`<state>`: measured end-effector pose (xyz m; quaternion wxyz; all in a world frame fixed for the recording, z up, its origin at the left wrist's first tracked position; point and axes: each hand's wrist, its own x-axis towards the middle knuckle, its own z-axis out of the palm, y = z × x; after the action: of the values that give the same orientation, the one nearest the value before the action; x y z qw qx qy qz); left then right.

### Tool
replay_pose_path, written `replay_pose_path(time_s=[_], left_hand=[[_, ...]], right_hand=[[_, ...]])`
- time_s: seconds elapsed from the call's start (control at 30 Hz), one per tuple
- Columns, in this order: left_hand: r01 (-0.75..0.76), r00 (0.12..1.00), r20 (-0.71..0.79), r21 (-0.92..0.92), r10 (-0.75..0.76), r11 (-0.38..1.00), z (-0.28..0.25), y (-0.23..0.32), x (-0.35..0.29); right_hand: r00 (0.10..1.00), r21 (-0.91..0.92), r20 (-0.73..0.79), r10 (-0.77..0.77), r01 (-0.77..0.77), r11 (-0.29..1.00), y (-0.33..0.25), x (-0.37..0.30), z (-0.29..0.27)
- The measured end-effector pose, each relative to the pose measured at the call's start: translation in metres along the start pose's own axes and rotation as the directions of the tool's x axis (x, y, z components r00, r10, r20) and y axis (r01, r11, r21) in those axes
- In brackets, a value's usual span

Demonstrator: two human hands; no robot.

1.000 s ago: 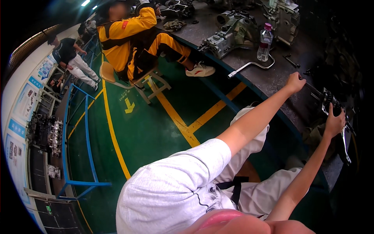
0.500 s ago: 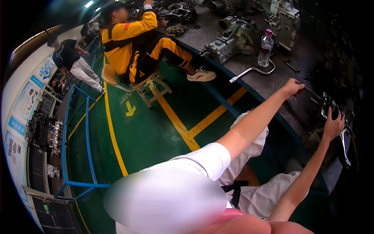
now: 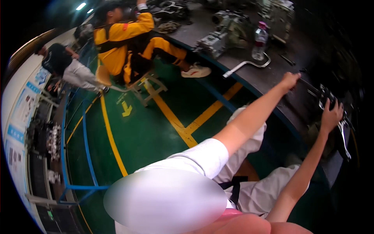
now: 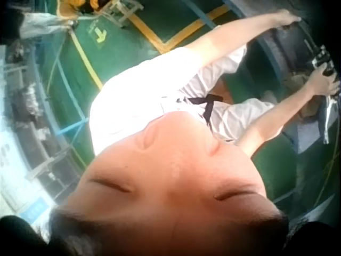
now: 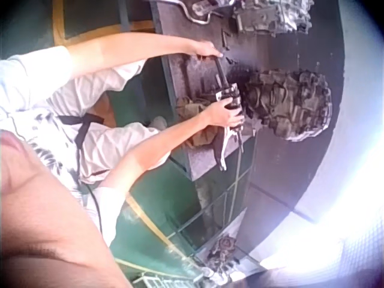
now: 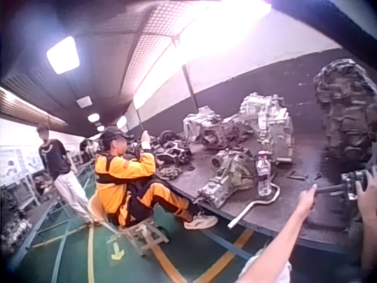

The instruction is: The person assembles a transmission gear shaft assembly on a workbench, sliding and aligning the gears on the shaft and positioning the assembly into the metal casing by hand.

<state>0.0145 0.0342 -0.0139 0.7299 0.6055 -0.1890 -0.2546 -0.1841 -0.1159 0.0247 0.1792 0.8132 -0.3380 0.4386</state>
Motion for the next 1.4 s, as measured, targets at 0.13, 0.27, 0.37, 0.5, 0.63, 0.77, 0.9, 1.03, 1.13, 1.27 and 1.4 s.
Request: replay_pose_path(time_s=[0.13, 0.27, 0.37, 0.5, 0.63, 0.77, 0.9, 1.03, 1.13, 1.27, 1.4], left_hand=[[0.107, 0.994, -0.008, -0.086, -0.108, 0.991, -0.009, -0.001, 0.001], [0.18, 0.984, 0.033, -0.082, -0.178, 0.98, -0.004, 0.003, -0.005], [0.133, 0.991, -0.007, -0.124, -0.135, 0.983, -0.004, 0.004, -0.002], [0.125, 0.989, -0.062, -0.157, -0.136, 0.98, -0.007, 0.002, -0.002], [0.139, 0.987, -0.06, -0.161, -0.15, 0.977, -0.008, 0.003, -0.001], [0.199, 0.977, -0.04, -0.164, -0.208, 0.966, -0.007, 0.004, -0.004], [0.123, 0.983, -0.119, -0.127, -0.139, 0.984, -0.017, 0.007, -0.006], [0.033, 0.982, -0.184, -0.028, -0.038, 0.999, -0.007, 0.01, -0.011], [0.017, 0.98, -0.199, -0.004, -0.018, 1.0, -0.007, 0.011, -0.011], [0.056, 0.975, -0.212, -0.043, -0.064, 0.998, -0.013, 0.008, -0.007], [0.084, 0.979, -0.179, -0.074, -0.096, 0.994, -0.007, 0.003, -0.003]], right_hand=[[0.999, 0.083, -0.042, -0.005, 0.008, 0.997, -0.018, -0.007, -0.007], [0.999, 0.128, -0.032, 0.032, -0.028, 0.991, -0.012, -0.009, -0.017], [0.996, 0.131, -0.043, 0.081, -0.075, 0.989, -0.016, -0.008, -0.028], [0.997, 0.108, -0.071, 0.011, -0.003, 0.994, -0.027, -0.008, -0.033], [0.995, 0.168, -0.09, 0.041, -0.026, 0.985, -0.028, -0.006, -0.031], [0.993, 0.153, -0.108, 0.05, -0.033, 0.988, -0.028, -0.006, -0.033], [0.99, 0.105, -0.1, 0.097, -0.086, 0.991, -0.035, -0.008, -0.033], [0.985, 0.047, -0.098, 0.143, -0.138, 0.989, -0.032, -0.007, -0.043], [0.985, 0.051, -0.132, 0.107, -0.101, 0.994, -0.028, -0.007, -0.035], [0.988, 0.109, -0.085, 0.128, -0.119, 0.987, -0.03, -0.007, -0.037], [0.994, 0.077, -0.09, 0.067, -0.06, 0.995, -0.023, -0.007, -0.032]])
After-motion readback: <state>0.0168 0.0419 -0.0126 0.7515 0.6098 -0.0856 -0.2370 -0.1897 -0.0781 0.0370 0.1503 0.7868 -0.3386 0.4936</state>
